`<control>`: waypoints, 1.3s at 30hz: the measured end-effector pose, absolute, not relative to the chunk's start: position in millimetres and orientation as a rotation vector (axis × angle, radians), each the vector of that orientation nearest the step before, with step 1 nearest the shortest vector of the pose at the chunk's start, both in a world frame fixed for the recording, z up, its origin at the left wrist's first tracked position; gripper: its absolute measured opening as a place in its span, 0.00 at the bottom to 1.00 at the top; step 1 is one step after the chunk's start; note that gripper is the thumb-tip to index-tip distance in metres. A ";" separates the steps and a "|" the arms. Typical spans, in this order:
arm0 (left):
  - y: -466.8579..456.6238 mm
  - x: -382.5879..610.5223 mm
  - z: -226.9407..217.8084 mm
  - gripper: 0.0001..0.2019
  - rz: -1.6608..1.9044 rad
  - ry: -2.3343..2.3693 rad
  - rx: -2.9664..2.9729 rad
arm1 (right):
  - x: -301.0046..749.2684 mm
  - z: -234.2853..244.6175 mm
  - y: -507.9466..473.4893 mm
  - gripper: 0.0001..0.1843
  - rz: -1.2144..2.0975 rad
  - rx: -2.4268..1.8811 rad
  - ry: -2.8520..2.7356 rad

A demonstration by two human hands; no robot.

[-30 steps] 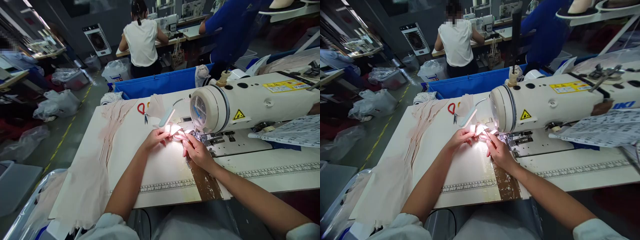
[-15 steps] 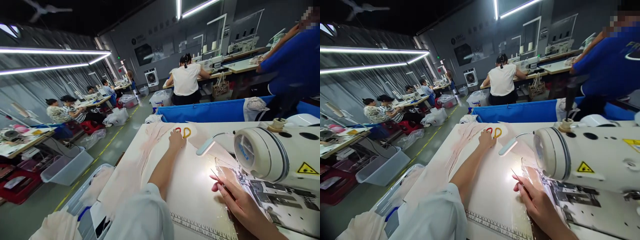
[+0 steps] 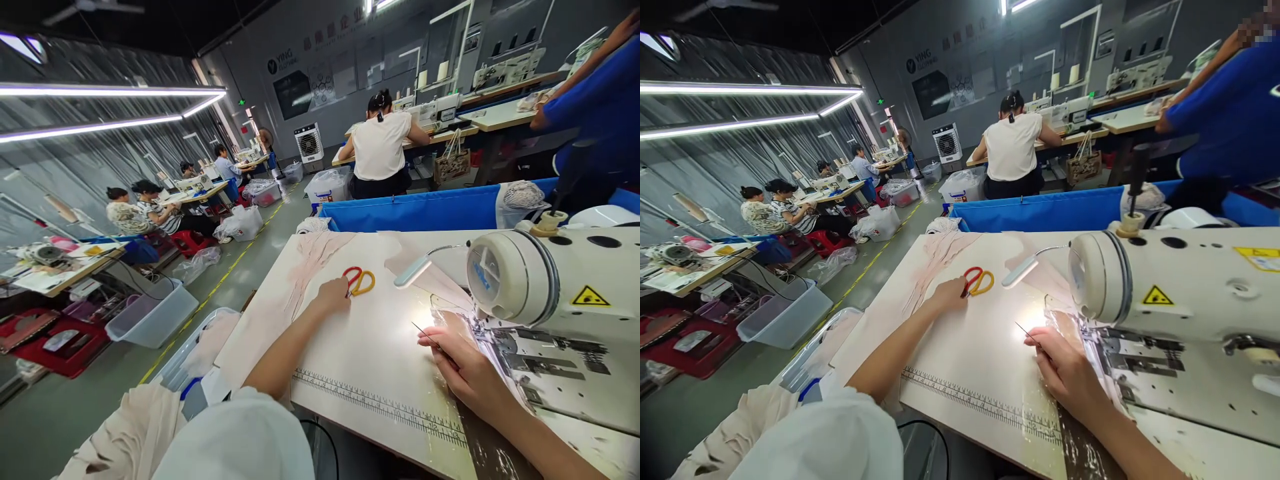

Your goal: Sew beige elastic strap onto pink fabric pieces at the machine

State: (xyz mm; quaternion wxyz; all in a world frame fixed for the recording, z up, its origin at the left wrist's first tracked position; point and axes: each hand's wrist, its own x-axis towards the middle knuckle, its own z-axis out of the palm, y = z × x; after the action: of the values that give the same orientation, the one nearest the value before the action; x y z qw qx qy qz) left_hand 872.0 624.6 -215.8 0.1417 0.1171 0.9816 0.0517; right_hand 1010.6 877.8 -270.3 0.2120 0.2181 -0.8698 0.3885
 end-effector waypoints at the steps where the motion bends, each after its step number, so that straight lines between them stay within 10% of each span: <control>1: 616.2 891.0 -216.1 0.17 0.159 2.809 0.404 | 1009.3 -271.6 875.5 0.11 1.067 0.607 -2.390; 20: 566.9 1012.1 -259.8 0.14 0.753 2.925 1.025 | 1022.2 -232.8 822.3 0.12 0.397 0.897 -3.116; 30: 523.0 1026.8 -239.0 0.25 1.139 3.044 0.356 | 1141.2 -232.0 932.7 0.11 0.962 -0.087 -3.035; 39: 469.4 1018.7 -248.5 0.27 0.610 3.379 0.116 | 1167.1 -254.3 1043.4 0.12 0.428 -0.912 -2.652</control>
State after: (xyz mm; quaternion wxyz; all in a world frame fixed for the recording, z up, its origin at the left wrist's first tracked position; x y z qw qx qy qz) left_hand 1018.7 469.4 -248.5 -0.1467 0.0333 0.9729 0.1756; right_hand 1167.1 1043.4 -254.3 0.1516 -0.3176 -0.9241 0.1492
